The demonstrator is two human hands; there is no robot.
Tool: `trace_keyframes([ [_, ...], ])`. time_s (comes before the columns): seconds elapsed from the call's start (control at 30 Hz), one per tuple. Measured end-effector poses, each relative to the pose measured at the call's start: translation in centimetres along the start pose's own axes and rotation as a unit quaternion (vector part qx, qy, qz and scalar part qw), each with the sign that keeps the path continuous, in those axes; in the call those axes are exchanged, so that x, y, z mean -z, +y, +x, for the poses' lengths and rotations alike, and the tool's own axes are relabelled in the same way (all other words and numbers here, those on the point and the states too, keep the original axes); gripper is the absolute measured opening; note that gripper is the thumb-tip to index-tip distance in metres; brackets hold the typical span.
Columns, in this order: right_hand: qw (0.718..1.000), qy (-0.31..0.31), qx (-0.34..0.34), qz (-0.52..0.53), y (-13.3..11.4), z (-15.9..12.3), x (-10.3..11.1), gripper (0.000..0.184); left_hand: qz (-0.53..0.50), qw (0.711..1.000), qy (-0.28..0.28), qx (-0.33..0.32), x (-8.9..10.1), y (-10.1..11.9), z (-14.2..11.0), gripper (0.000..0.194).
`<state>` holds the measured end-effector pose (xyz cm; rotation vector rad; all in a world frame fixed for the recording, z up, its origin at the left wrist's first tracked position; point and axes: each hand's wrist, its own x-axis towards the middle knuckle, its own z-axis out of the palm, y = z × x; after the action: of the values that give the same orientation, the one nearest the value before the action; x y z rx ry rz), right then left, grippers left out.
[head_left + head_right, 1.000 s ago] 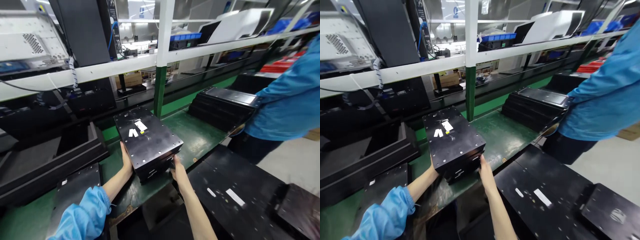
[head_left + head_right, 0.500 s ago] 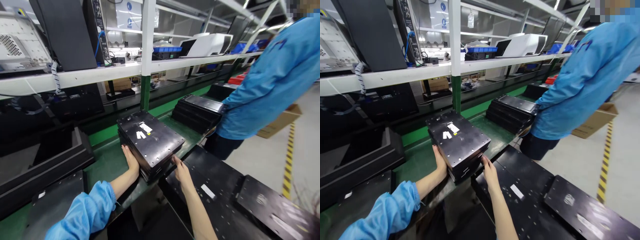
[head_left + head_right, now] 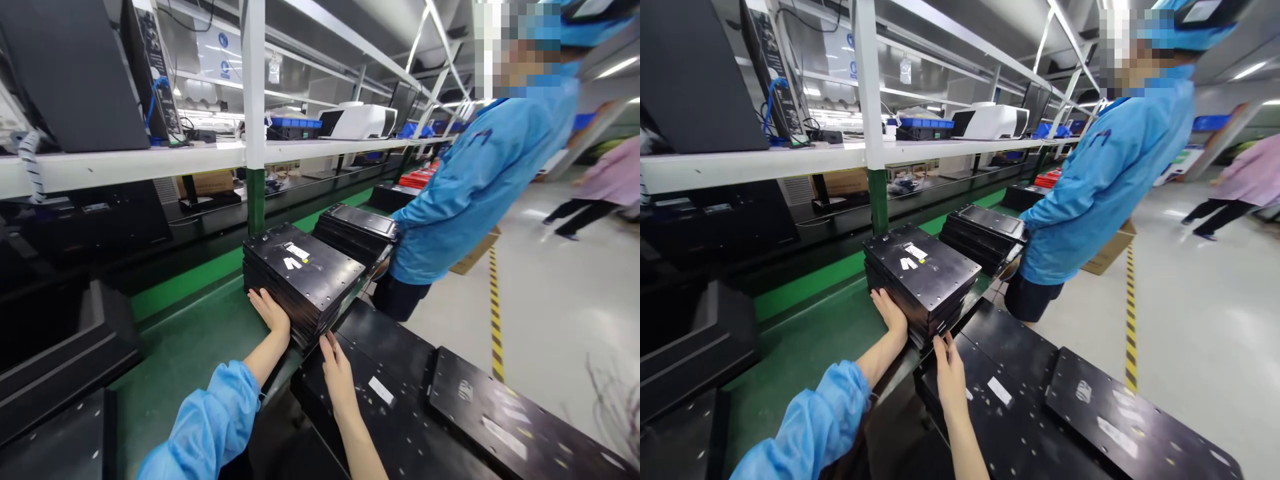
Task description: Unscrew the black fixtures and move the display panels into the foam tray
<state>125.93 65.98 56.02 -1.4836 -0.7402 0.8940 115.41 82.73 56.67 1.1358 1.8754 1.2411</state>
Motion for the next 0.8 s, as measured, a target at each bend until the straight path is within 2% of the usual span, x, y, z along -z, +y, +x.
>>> trace_keyframes([
  [0.13,0.998,-0.034,0.034,-0.048,-1.6,2.1,-0.1,0.09,0.024,1.0,-0.008,-0.006,-3.3,0.6,1.4,0.074],
  [0.27,0.986,-0.048,0.076,-0.143,-3.1,5.0,0.0,0.086,0.046,0.999,-0.017,-0.012,-7.1,1.7,2.9,0.074],
  [0.4,0.955,-0.025,0.034,-0.295,-4.6,8.7,-0.1,0.101,0.032,0.999,-0.012,-0.023,-10.4,3.7,4.0,0.075],
  [0.5,0.92,-0.026,0.002,-0.39,-5.5,11.2,-0.4,0.108,-0.004,0.999,-0.018,-0.032,-11.9,5.2,4.5,0.077],
  [0.6,0.899,-0.017,-0.007,-0.439,-6.1,13.0,-1.2,0.111,-0.029,0.997,-0.058,-0.036,-12.1,6.4,5.3,0.079],
  [0.67,0.894,-0.005,-0.009,-0.448,-6.3,13.8,-2.1,0.115,-0.035,0.994,-0.098,-0.034,-11.2,7.0,6.1,0.079],
  [0.73,0.891,0.004,-0.014,-0.454,-6.7,14.1,-3.1,0.117,-0.034,0.988,-0.144,-0.038,-9.5,7.5,7.1,0.078],
  [0.8,0.889,0.011,-0.023,-0.457,-7.3,14.1,-3.8,0.114,-0.022,0.979,-0.196,-0.056,-6.8,8.1,8.0,0.077],
])
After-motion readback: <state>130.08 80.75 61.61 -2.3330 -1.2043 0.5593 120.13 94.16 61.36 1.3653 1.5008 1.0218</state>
